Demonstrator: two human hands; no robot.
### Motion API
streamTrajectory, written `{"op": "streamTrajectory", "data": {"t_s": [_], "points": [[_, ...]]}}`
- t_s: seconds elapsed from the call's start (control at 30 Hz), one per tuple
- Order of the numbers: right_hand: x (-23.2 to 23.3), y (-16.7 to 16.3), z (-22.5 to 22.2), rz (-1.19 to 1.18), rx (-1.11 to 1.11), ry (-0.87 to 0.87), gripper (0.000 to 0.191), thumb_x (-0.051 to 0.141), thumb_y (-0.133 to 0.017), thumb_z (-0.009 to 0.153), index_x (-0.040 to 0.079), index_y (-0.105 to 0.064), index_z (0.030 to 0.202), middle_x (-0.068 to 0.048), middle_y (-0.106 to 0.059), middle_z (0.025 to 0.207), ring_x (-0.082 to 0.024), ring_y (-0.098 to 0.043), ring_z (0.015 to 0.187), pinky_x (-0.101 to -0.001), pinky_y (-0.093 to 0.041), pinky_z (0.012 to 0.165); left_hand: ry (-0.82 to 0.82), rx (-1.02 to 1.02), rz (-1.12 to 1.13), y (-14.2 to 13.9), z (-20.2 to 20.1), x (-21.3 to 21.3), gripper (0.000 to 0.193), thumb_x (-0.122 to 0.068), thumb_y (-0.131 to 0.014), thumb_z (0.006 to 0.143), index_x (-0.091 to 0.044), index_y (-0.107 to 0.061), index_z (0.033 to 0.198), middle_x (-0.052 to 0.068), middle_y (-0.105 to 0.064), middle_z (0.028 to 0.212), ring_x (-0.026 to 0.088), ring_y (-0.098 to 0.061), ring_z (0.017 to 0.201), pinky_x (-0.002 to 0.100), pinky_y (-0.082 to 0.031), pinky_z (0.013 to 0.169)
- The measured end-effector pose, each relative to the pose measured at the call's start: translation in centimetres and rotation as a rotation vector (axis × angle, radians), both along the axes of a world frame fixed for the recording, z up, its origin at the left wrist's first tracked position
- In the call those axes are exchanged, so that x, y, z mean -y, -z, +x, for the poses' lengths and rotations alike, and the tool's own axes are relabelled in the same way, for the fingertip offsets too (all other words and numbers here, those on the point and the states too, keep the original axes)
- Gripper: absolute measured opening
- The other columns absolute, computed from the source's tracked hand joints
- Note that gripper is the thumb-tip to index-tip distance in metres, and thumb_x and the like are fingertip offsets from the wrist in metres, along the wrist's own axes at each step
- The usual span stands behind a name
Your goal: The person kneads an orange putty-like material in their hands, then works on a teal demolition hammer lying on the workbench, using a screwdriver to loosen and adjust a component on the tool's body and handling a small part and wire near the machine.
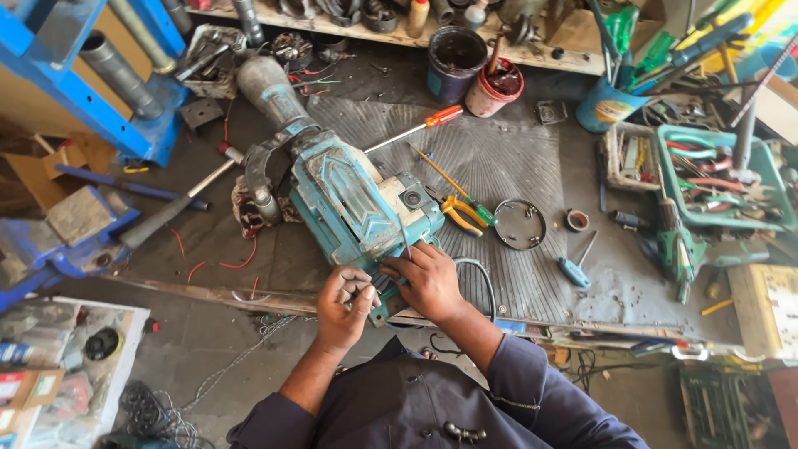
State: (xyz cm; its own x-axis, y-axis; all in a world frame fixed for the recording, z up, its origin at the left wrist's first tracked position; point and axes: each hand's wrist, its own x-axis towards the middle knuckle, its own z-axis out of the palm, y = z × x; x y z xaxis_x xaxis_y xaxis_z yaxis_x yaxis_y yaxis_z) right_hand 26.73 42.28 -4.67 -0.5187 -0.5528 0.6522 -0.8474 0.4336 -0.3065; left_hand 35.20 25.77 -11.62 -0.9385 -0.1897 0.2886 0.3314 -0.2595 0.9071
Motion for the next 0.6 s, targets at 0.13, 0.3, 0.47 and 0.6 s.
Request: {"op": "streamTrajectory", "data": {"t_s": [0.13, 0.3, 0.47, 0.6], "points": [[0.4, -0.8, 0.1, 0.106, -0.036, 0.026, 0.031, 0.013, -0.081, 0.067, 0.013, -0.078, 0.098, -0.001, -0.062, 0.081, -0.025, -0.062, 0.078, -0.0389, -0.049, 0.067, 0.026, 0.021, -0.056, 0.1, 0.0, 0.8, 0.018, -0.009, -0.065, 0.098, -0.001, -0.055, 0.111, 0.004, -0.064, 0.084, 0.01, -0.063, 0.075, 0.024, -0.05, 0.067], [2.1, -1.2, 1.2, 0.008, 0.108, 0.191, 0.018, 0.02, -0.081, 0.075, 0.014, -0.076, 0.09, -0.003, -0.06, 0.076, -0.026, -0.063, 0.076, -0.0403, -0.049, 0.066, 0.061, 0.009, -0.092, 0.3, -0.2, 1.7, 0.015, -0.005, -0.064, 0.096, 0.0, -0.056, 0.108, 0.003, -0.064, 0.085, 0.009, -0.065, 0.075, 0.024, -0.051, 0.066], [3.4, -0.2, 2.7, -0.057, 0.238, 0.293, 0.013, 0.019, -0.077, 0.084, 0.009, -0.07, 0.087, -0.009, -0.063, 0.079, -0.033, -0.064, 0.08, -0.0446, -0.049, 0.071, 0.053, -0.021, -0.194, -0.2, -0.2, 2.2, 0.011, -0.006, -0.065, 0.098, -0.001, -0.058, 0.105, 0.003, -0.067, 0.083, 0.008, -0.067, 0.073, 0.024, -0.053, 0.067], [2.7, 0.0, 4.3, -0.038, 0.35, 0.405, 0.022, 0.022, -0.077, 0.088, 0.004, -0.066, 0.081, -0.015, -0.062, 0.076, -0.037, -0.062, 0.077, -0.0475, -0.047, 0.069, -0.019, -0.039, -0.491, -2.1, -0.2, 2.4, 0.013, -0.007, -0.072, 0.093, -0.004, -0.064, 0.103, 0.006, -0.069, 0.08, 0.015, -0.067, 0.067, 0.028, -0.054, 0.064]]}}
